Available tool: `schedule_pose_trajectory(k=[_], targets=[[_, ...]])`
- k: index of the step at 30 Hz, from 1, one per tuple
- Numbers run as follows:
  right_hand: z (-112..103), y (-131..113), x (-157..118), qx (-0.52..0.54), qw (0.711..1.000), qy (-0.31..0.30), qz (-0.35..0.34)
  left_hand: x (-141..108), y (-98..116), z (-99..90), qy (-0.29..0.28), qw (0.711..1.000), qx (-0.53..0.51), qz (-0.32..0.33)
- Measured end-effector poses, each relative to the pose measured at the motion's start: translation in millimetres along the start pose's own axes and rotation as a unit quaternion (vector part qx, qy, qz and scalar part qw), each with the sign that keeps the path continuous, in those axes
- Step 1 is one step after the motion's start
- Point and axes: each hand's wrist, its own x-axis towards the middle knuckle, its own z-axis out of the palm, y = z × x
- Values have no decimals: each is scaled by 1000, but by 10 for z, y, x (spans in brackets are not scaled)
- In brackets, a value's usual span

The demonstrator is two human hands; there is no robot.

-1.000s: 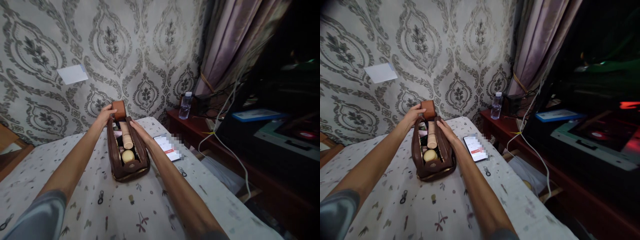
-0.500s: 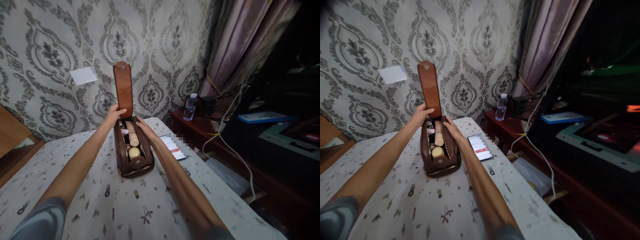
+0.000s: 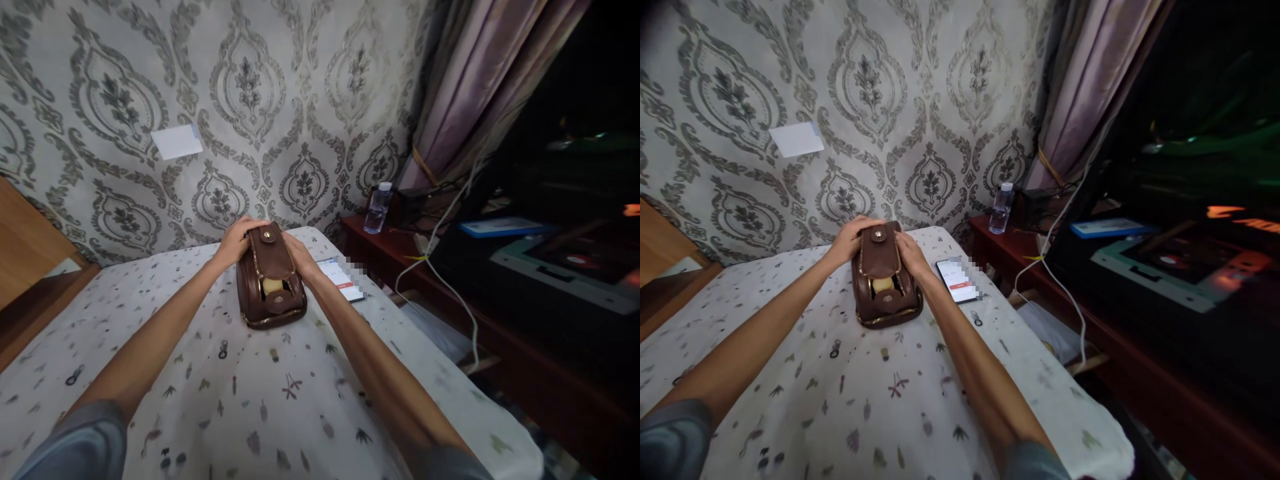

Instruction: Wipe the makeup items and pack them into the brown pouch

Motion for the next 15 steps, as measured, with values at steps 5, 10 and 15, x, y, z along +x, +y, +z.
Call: schedule_pose_trajectory(k=[5,10,15], targets=[[-70,-293,-420,38,998,-8,53,-137,94,0,19,999,42,-20],[-82,-532,-749,-14,1000,-6,22,-227,135,-33,10,997,45,-55],[-88,-525,-806,-32,999,-5,21,-398,291,-66,-13,998,39,-52]])
